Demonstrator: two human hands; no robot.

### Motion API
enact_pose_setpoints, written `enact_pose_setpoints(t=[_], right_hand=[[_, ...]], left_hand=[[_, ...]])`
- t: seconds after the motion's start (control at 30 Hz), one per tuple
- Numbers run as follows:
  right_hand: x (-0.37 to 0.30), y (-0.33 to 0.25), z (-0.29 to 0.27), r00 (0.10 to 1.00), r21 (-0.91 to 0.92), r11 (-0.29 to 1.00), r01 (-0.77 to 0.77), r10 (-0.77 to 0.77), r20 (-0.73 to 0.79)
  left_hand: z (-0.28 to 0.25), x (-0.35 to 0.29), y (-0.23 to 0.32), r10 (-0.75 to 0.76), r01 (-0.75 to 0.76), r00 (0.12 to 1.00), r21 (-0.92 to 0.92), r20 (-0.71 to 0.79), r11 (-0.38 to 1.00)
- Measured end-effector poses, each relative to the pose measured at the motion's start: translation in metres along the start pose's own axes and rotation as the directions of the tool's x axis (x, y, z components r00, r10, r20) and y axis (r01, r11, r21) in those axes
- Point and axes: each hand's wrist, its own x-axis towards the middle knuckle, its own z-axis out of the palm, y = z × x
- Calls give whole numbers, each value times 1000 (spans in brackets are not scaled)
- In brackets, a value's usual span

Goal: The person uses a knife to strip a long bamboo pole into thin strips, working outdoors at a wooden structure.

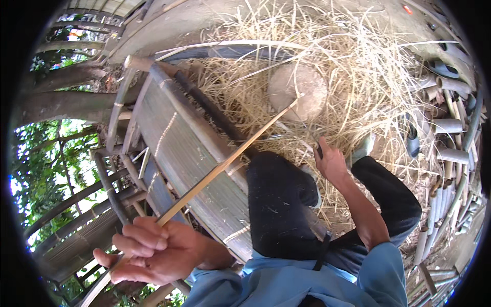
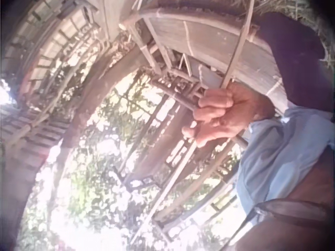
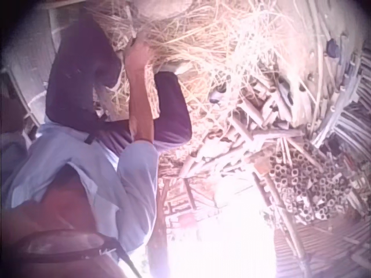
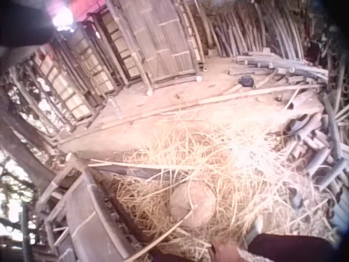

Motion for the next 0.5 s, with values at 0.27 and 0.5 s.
enact_pose_setpoints(t=[0.27, 0.5], right_hand=[[-73, -177, -113, 829, 199, 806, 558, -533, -166], [-35, -114, -69, 977, 145, 969, 200, -186, -105]], left_hand=[[34, -19, 13, 103, -102, 994, 27, -35, 994], [37, -15, 13, 53, -53, 999, 0, -4, 999]])
